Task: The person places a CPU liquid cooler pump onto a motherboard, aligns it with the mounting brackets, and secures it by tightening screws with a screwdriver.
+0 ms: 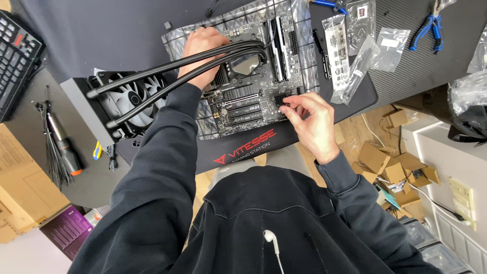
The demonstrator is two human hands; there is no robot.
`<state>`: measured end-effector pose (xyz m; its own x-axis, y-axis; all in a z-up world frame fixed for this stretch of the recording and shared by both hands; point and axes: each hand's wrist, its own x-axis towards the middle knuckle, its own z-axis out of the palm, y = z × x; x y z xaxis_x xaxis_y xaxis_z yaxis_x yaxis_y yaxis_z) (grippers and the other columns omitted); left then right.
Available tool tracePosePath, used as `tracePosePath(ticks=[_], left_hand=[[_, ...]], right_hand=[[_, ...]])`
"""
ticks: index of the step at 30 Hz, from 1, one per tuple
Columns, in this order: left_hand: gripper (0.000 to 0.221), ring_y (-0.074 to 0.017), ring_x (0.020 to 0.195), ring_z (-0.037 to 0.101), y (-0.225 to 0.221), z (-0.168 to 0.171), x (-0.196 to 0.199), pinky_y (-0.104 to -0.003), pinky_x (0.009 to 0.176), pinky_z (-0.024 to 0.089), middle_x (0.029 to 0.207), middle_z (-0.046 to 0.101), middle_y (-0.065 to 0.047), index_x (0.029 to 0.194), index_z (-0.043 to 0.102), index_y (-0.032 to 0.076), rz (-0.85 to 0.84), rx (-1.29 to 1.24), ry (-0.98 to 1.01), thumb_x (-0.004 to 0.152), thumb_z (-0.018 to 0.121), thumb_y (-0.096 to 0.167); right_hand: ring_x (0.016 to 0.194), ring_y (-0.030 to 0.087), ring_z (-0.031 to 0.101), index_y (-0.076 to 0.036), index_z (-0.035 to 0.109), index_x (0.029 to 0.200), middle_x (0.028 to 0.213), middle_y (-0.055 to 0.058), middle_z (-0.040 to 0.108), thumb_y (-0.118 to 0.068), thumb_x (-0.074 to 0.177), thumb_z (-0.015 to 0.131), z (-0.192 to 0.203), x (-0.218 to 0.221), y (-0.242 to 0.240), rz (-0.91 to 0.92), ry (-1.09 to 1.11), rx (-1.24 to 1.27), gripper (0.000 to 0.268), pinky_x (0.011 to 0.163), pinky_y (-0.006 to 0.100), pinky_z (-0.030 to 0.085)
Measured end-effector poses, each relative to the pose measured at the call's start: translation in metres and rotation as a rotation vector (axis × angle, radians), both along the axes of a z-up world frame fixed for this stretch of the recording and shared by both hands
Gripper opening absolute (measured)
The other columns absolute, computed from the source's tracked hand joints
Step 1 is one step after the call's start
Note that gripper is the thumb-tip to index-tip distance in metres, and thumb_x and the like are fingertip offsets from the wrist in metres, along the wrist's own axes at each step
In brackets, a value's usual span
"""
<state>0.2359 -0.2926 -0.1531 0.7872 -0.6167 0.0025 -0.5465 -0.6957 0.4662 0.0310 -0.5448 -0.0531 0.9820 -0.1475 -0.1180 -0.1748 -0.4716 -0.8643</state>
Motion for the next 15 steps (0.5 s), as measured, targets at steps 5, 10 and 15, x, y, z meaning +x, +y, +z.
tracePosePath(ticks=[5, 10, 15], left_hand=[[0.023, -0.0332, 0.085, 0.060, 0.001, -0.004, 0.003, -0.046, 0.080, 0.048, 0.093, 0.071, -0.010, 0.100, 0.081, 0.007, -0.072, -0.075, -0.052, 0.088, 0.066, -0.005], [0.039, -0.0321, 0.089, 0.060, 0.000, 0.005, 0.001, -0.044, 0.076, 0.054, 0.092, 0.068, -0.013, 0.105, 0.080, -0.001, -0.125, -0.107, -0.003, 0.078, 0.064, -0.022], [0.046, -0.0319, 0.088, 0.057, 0.002, -0.001, -0.004, -0.045, 0.075, 0.051, 0.093, 0.061, -0.010, 0.114, 0.079, 0.000, -0.123, -0.124, -0.006, 0.079, 0.056, -0.018]], right_hand=[[0.065, 0.010, 0.052, -0.009, 0.079, 0.103, 0.090, 0.002, 0.064, -0.012, 0.093, 0.082, -0.006, -0.002, -0.001, 0.006, 0.022, -0.006, 0.011, 0.073, 0.026, 0.051], [0.067, 0.010, 0.053, -0.009, 0.079, 0.105, 0.090, 0.002, 0.063, -0.012, 0.093, 0.081, -0.007, 0.003, 0.000, 0.007, 0.033, 0.005, 0.013, 0.074, 0.026, 0.051], [0.068, 0.010, 0.052, -0.008, 0.079, 0.108, 0.094, 0.003, 0.065, -0.011, 0.093, 0.081, -0.008, 0.010, 0.002, 0.028, 0.031, -0.015, 0.015, 0.072, 0.026, 0.051]])
